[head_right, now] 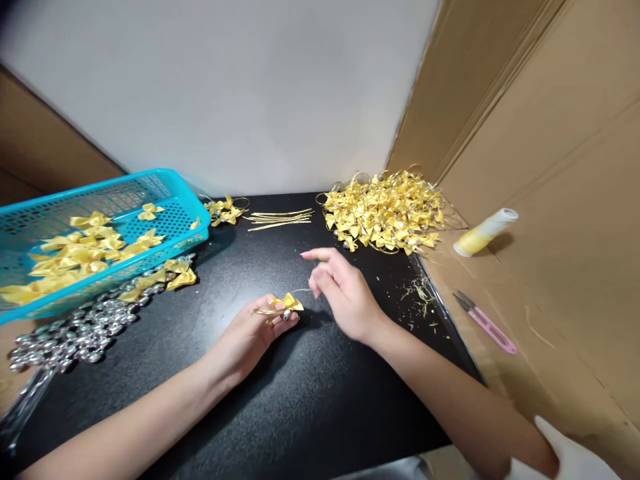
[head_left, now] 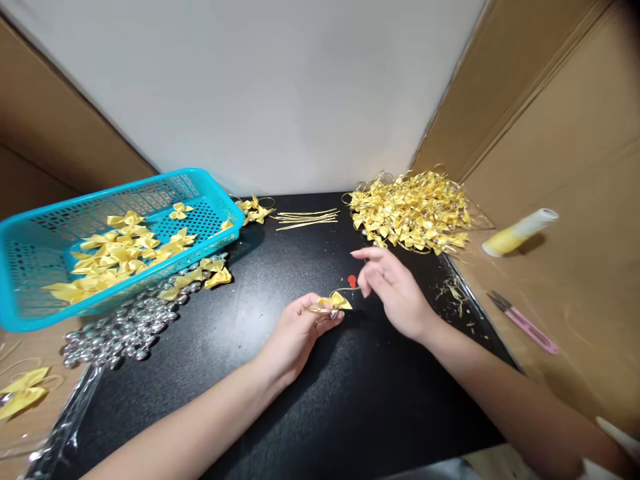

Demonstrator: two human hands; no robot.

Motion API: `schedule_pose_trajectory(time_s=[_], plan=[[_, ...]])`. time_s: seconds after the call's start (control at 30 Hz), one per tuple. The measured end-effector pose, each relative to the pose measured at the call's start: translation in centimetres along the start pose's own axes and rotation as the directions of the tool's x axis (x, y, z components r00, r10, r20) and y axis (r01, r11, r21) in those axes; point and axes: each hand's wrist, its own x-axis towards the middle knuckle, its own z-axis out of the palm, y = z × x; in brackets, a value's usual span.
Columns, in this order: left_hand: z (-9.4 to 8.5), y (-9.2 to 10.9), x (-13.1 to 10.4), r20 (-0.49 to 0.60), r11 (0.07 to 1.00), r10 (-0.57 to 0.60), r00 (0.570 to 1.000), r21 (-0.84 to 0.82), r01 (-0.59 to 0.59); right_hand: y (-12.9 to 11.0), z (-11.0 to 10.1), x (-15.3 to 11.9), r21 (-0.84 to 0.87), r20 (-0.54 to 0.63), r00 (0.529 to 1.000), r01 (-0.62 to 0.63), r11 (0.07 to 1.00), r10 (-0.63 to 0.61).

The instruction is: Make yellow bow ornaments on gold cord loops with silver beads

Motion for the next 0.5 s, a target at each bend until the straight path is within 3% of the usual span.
schedule_pose_trajectory(time_s=[0.1,0.2,0.37,0.5], plan=[[0.2,0.4,0.0,-0.022,1.0,0.003,1.0,-0.012,-0.003,-0.7,0.6,-2.6,-0.162,0.026,1.0,-0.004,0.987,0.008],[0.5,0.6,-0.1,-0.055,1.0,0.013,0.998,-0.008,-0.014,-0.4,1.6,-4.0,-0.28,-0.022,1.0,-0.003,0.96,-0.003],[0.6,0.7,-0.2,-0.086,0.999,0.035,0.996,-0.001,-0.035,0.4,2.3,-4.1,-0.484,-0.025,0.974,0.185,0.855,-0.225],[0.6,0.7,-0.3,-0.048,1.0,0.013,0.999,0.028,-0.012,0.6,2.1,-3.9,-0.537,-0.039,0.968,0.188,0.823,-0.247]])
